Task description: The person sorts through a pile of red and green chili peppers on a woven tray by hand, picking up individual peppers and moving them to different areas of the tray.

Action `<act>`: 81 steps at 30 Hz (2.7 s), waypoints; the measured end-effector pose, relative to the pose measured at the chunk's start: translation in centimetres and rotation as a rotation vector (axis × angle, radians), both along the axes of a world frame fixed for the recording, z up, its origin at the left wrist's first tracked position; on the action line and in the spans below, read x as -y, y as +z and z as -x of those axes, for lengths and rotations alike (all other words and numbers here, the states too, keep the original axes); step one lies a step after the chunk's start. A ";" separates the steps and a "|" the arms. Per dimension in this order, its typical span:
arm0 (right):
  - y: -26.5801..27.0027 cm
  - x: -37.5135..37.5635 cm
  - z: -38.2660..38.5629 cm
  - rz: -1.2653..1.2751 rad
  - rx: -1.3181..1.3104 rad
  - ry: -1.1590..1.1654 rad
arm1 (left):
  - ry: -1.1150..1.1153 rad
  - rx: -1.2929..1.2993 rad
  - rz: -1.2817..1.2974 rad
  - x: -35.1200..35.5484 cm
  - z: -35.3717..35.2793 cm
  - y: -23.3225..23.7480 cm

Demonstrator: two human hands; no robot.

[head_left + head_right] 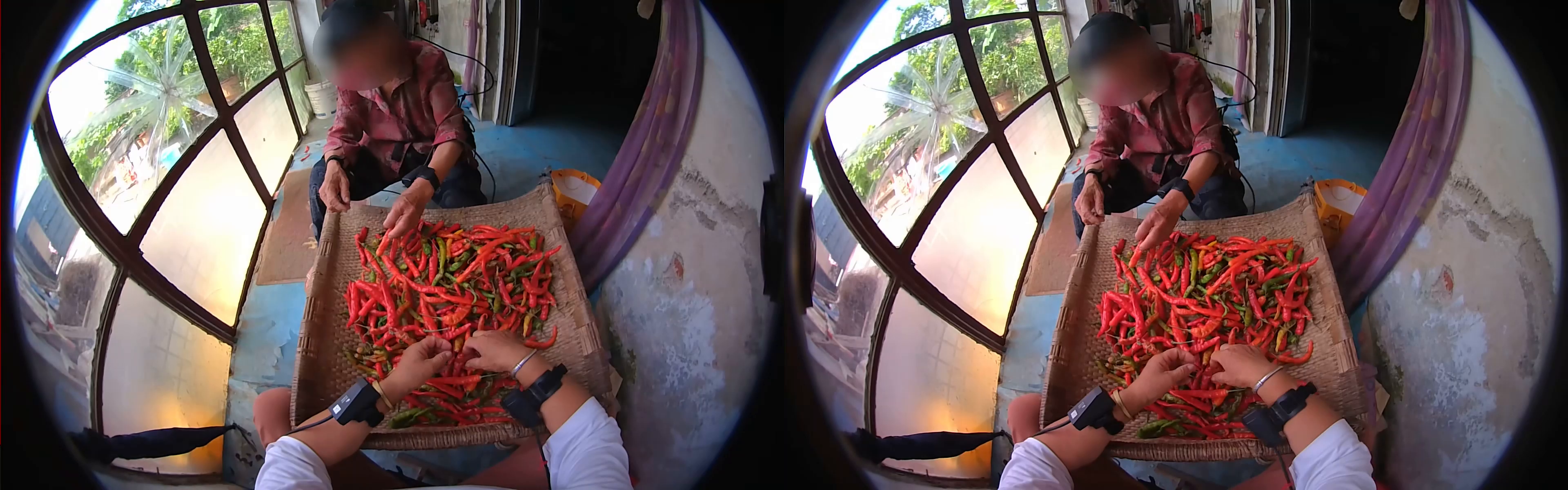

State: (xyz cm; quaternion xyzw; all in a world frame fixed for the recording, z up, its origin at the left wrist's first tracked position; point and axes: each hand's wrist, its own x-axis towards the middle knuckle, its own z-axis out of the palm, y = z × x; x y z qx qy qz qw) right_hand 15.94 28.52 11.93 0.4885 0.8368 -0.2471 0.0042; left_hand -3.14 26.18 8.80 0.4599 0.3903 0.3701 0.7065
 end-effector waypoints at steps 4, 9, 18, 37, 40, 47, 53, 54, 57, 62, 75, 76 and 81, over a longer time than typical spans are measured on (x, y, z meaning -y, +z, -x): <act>-0.8 0.5 0.3 0.079 0.149 0.055 | -0.059 -0.030 -0.055 0.1 -0.1 -0.7; 0.4 0.5 0.7 0.010 0.202 0.097 | -0.071 -0.081 -0.091 0.2 0.0 -0.6; 1.5 0.3 1.0 0.330 -0.551 -0.167 | -0.105 -0.023 -0.067 0.5 -0.4 0.9; 1.5 0.4 1.7 0.446 -1.037 -0.453 | -0.283 -0.089 0.064 0.5 0.2 2.2; 1.7 -0.2 0.9 0.543 -1.204 -0.600 | -0.255 -0.052 0.067 0.5 0.1 2.6; -0.5 -2.1 -2.1 0.257 -0.940 -0.728 | -0.120 -0.040 0.088 0.5 0.0 1.7; -1.7 -0.8 -1.1 0.084 -0.054 -0.217 | 0.271 0.409 0.219 -0.2 0.4 2.5; -1.6 -0.7 -0.9 0.051 0.012 -0.132 | 0.240 0.445 0.225 -0.2 0.6 2.1; -1.8 -0.6 -0.5 -0.017 0.103 -0.044 | 0.048 0.407 0.313 -0.4 0.7 1.0; -0.8 -0.5 -0.2 0.102 -0.151 -0.207 | -0.062 0.140 0.230 0.6 -0.1 0.7; 1.2 0.6 1.9 0.601 -1.042 -0.480 | -0.286 -0.038 0.099 0.5 0.0 1.7; 1.3 0.5 1.8 0.573 -1.022 -0.506 | -0.287 -0.037 0.100 0.5 0.0 1.6; 1.2 -0.1 1.3 0.524 -1.124 -0.595 | -0.275 0.037 0.165 0.5 -0.2 1.6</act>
